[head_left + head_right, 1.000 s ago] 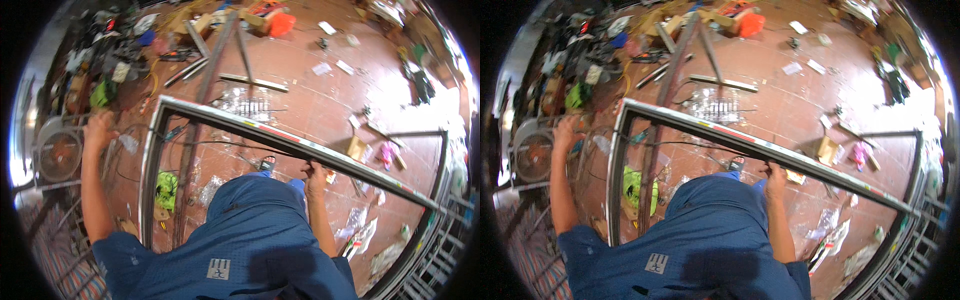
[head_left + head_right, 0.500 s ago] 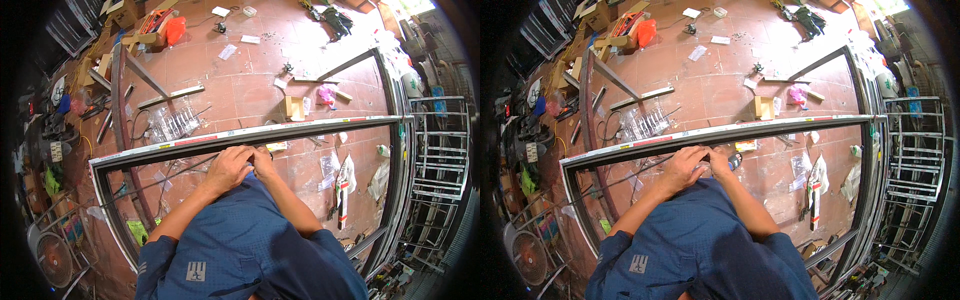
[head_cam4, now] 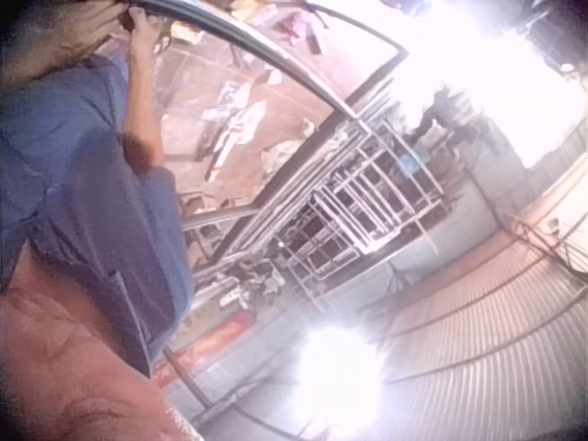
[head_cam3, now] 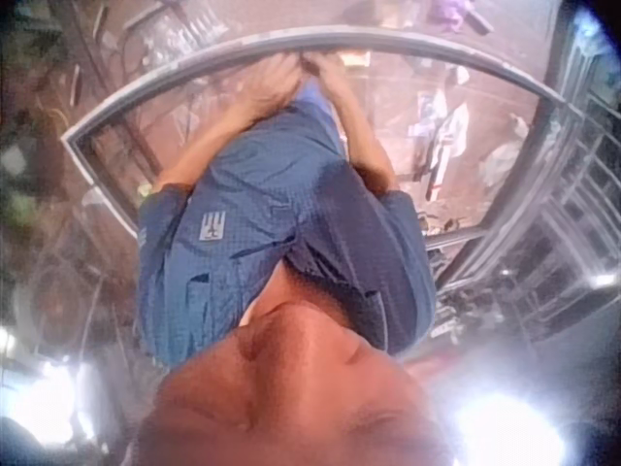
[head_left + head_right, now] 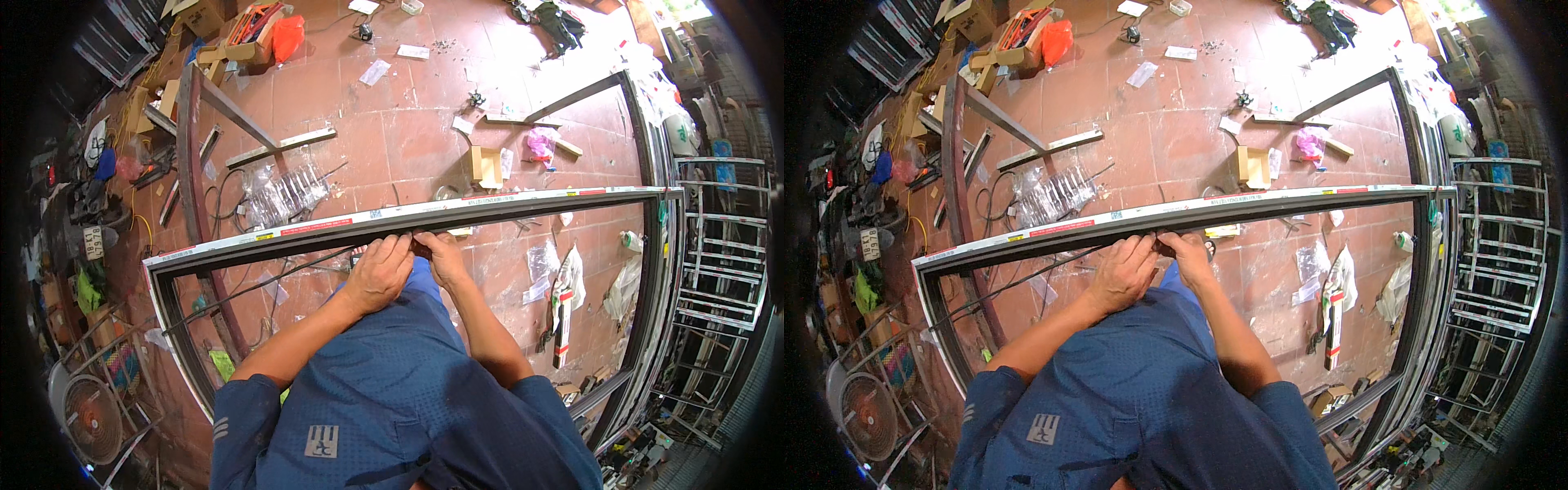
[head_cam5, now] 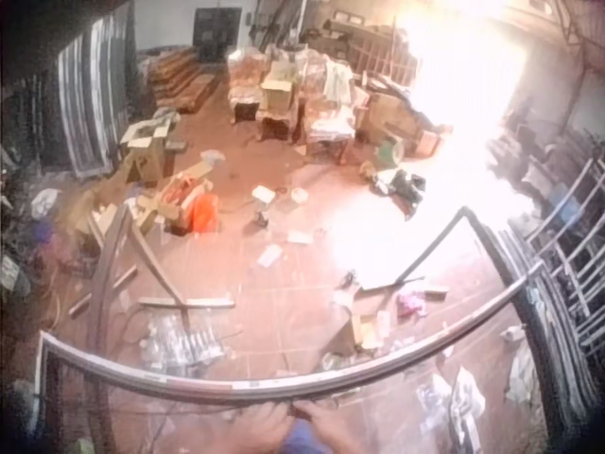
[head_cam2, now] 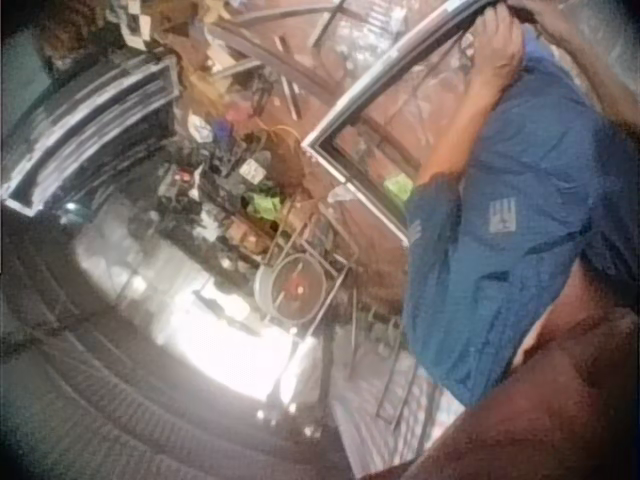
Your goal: The person inserts a black rubber seal into the groove of a metal window frame by hand, then uses a red-handled roller tool to press the seal into place along the frame's length.
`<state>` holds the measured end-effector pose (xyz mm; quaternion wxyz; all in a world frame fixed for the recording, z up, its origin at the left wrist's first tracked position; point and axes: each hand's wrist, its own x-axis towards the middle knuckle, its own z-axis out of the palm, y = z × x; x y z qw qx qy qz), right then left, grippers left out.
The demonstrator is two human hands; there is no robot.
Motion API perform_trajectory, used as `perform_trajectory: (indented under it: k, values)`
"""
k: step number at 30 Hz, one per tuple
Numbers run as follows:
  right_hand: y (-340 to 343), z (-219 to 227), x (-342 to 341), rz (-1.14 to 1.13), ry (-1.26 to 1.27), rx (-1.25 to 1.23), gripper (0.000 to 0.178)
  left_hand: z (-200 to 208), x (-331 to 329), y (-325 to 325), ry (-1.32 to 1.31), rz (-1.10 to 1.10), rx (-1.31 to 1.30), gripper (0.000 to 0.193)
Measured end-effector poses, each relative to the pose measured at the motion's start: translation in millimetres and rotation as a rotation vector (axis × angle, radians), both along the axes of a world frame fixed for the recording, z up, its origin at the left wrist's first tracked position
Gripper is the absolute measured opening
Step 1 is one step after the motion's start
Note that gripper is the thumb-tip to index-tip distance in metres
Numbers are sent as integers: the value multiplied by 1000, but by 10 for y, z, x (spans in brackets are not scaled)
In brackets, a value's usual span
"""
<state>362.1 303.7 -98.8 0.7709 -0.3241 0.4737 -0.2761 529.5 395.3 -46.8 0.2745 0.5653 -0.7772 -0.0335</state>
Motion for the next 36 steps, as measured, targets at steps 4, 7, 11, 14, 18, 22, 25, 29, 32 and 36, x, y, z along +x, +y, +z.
perform_trajectory:
  k: [4,7,11,14,18,22,25,29,32,36]
  values:
    - [55,-159,80,-137,21,-72,21,15,-29,-8,-73,-13,10,22]
    - [82,-309,111,-198,20,-79,18,10,-24,-25,-71,-23,36,24]
    - [97,-158,43,-137,-27,-68,16,87,-35,-34,21,-54,100,28]
    - [57,-85,-67,-144,-87,-57,20,122,-110,-107,26,-82,72,28]
    - [33,-129,-75,-178,90,-172,21,32,-170,-123,36,-75,26,28]
    - [82,-326,-65,-221,200,-224,23,74,-205,-177,33,-73,50,31]
    - [77,-228,-65,-242,126,-135,22,205,-243,-199,134,-63,133,38]
    - [48,-145,-153,-293,20,-87,17,108,-329,-283,107,-121,47,43]
    - [6,-118,-162,-306,86,-156,19,-52,-356,-279,75,-130,29,49]
    - [-1,-183,-132,-322,266,-225,19,10,-392,-283,74,-120,79,40]
